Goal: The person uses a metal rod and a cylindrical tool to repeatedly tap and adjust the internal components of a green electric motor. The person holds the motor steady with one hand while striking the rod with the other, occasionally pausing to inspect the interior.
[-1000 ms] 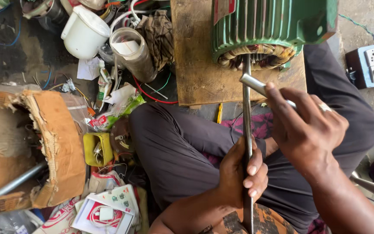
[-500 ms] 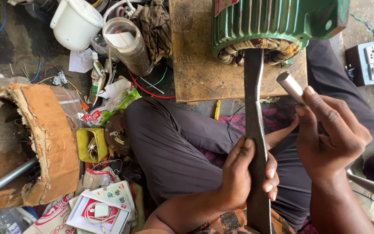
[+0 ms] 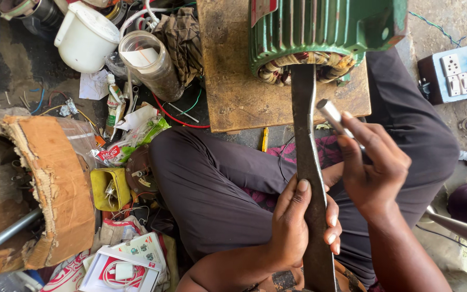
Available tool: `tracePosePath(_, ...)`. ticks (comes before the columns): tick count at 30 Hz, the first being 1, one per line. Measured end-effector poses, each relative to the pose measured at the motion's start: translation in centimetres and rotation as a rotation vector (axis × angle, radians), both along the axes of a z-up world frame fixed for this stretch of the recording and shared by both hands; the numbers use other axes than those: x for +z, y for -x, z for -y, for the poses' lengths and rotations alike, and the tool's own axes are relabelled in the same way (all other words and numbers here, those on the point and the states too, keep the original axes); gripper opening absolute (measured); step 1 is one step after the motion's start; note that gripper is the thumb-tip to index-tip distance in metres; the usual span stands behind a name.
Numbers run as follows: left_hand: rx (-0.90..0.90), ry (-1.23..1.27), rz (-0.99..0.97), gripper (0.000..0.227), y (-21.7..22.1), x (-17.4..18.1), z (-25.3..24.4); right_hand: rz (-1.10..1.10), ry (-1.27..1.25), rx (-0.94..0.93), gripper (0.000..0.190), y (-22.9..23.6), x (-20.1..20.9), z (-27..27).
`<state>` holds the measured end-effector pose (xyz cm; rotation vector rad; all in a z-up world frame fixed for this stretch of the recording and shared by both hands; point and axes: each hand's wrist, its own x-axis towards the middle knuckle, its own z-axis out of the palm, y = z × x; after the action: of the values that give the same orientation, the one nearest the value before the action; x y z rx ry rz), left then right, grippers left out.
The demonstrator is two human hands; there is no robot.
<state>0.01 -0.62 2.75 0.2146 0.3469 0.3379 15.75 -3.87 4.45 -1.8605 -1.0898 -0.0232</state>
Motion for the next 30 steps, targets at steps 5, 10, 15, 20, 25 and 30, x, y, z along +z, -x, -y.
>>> tracePosePath(5, -0.002, -0.014, -0.009, 0.034, -0.1, 0.2, 0.1, -0.038, 0.001, 0.017, 0.033, 0.2, -0.7, -0.4)
tracePosePath(10, -0.012, 0.034, -0.036, 0.032, 0.0, 0.4, -0.2, -0.053, 0.002, 0.027, 0.033, 0.3, -0.7, -0.7)
tracePosePath(15, 0.003, 0.094, -0.029, 0.032, -0.3, 0.6, -0.1, -0.061, -0.005, 0.038, 0.033, 0.2, -0.7, -1.0)
tracePosePath(20, 0.009, 0.096, -0.027, 0.032, -0.7, 0.8, -0.1, -0.066, -0.006, 0.042, 0.032, 0.0, -0.8, -0.9)
tracePosePath(25, 0.012, 0.145, -0.011, 0.034, -0.7, 0.9, -0.2, -0.015, -0.051, -0.004, 0.030, 0.1, -0.8, -0.9)
tracePosePath(30, 0.033, 0.159, -0.033, 0.034, -1.0, 1.1, 0.1, -0.042, 0.020, 0.048, 0.035, -0.7, -0.3, -1.3)
